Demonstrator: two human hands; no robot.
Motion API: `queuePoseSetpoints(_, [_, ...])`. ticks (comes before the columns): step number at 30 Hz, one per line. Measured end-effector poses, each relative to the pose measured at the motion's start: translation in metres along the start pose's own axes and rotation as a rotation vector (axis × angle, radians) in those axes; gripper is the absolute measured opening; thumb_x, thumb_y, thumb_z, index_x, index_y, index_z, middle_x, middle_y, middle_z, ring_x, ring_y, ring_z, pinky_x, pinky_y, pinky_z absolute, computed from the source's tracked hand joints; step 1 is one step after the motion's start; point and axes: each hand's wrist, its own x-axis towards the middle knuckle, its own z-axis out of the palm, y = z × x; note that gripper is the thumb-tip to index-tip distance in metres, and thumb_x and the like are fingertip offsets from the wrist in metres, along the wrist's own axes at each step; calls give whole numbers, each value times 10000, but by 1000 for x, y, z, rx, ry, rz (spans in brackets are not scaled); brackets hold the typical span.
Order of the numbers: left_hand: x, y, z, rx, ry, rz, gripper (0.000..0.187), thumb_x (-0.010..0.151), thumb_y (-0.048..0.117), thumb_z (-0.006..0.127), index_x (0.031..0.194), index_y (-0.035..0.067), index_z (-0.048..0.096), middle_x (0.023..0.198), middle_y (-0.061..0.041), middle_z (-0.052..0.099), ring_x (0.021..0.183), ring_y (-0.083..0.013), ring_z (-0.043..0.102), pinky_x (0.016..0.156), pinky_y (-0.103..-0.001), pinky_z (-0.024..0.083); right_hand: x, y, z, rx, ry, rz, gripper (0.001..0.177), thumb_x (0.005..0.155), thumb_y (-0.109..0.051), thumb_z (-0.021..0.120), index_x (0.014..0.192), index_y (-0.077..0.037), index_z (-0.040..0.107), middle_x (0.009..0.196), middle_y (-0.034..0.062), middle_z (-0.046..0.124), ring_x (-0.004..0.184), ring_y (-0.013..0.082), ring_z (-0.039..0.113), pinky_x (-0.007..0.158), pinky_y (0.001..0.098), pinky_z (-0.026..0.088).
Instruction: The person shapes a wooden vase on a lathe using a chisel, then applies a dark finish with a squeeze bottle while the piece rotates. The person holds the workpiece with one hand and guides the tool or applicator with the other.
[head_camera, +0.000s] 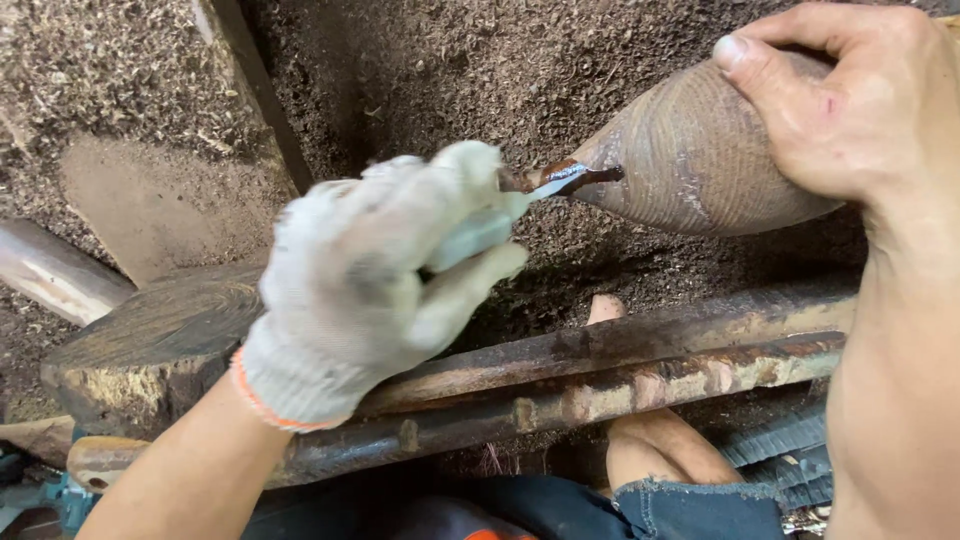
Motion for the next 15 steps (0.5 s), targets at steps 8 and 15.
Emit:
queuePoseSetpoints(8, [-21, -14, -29, -200, -37, -97, 480, 862, 250, 902, 1202, 18, 655, 962, -60, 759, 841, -169, 786, 753, -287, 620, -6, -2, 5, 234, -1, 51, 149, 1097, 17, 670, 1179, 114, 749, 981, 184, 734, 920, 234, 718, 809, 315, 570])
queuePoseSetpoints(15, [-19, -21, -26, -106, -44, -103, 533, 772, 248, 908, 1159, -23, 662, 910, -115, 740, 770, -244, 752, 683, -326, 589, -42, -11, 17, 170, 260, -41, 210, 1108, -83, 580, 1273, 4, 677, 1212, 175, 713, 1144, 299, 682, 1036, 387, 542])
